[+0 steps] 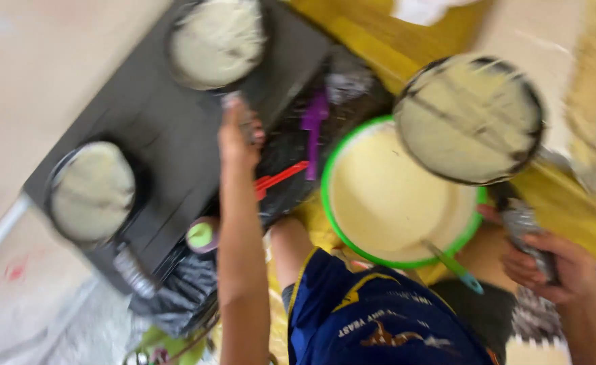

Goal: A person is making crepes by ladling batter into multiple pans, spreading it by rotating the pans, and removing the finished crepes.

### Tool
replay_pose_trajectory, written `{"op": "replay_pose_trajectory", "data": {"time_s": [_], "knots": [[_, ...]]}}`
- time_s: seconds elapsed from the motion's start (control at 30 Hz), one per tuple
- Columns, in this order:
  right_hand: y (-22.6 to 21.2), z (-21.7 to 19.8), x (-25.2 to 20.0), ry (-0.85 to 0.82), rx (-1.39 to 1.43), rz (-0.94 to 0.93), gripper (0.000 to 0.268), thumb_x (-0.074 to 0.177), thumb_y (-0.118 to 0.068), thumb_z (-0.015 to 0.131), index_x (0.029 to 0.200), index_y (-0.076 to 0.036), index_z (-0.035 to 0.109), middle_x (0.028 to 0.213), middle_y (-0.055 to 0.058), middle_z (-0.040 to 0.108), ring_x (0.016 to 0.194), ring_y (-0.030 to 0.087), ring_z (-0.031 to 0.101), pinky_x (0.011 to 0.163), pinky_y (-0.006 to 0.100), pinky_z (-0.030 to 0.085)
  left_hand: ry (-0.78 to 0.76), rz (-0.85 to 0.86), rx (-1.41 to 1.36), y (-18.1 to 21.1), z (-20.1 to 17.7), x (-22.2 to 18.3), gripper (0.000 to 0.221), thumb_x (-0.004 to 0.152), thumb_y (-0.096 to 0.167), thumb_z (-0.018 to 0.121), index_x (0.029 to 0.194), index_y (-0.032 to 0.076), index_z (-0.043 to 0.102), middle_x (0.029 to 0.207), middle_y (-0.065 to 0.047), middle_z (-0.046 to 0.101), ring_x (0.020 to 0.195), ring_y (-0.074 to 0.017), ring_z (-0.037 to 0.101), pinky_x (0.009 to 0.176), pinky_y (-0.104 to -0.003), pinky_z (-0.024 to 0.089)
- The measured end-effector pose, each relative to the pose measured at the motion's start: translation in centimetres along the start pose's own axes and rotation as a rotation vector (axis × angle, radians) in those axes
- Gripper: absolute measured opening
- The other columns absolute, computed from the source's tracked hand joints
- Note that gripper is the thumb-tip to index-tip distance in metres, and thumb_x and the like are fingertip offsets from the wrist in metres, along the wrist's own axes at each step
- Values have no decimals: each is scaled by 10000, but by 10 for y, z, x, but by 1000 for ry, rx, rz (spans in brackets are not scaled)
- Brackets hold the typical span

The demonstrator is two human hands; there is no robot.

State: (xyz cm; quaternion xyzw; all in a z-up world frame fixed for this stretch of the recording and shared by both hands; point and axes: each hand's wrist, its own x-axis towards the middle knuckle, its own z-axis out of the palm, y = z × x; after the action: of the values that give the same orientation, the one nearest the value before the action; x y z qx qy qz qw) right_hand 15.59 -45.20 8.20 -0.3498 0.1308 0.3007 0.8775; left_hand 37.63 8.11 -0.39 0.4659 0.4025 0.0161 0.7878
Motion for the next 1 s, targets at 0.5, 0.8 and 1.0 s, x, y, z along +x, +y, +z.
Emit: {"op": "replay_pose_trajectory", "data": {"time_s": [0.5, 0.8, 1.0], "knots": [[-59, -153, -75, 1279, -1889, -328, 796, 971, -88, 658, 1696, 40, 356, 1179, 321, 678, 871, 536, 664, 648, 619, 512, -244, -586, 212, -209, -88, -183, 810, 909, 818, 483, 925, 43, 719, 666, -63, 609, 551, -173, 566, 522, -265, 443], [-65, -295, -40, 1837, -2877, 124, 1051, 928, -491, 736, 1787, -194, 207, 1077, -93, 518, 660, 75, 396, 499, 234, 282, -179, -534, 165, -219, -116, -215, 521, 1036, 539, 513, 1050, 48, 685, 727, -88, 603, 592, -195, 550, 562, -278, 446], [-84, -270, -56, 1798, -2866, -63, 1094, 854, -441, 848, 1775, -218, 300, 1117, -67, 568, 745, 104, 515, 487, 239, 349, -195, -536, 244, -224, -89, -225, 498, 1014, 546, 529, 1012, 71, 678, 718, -81, 576, 587, -195, 520, 561, -289, 413]]}}
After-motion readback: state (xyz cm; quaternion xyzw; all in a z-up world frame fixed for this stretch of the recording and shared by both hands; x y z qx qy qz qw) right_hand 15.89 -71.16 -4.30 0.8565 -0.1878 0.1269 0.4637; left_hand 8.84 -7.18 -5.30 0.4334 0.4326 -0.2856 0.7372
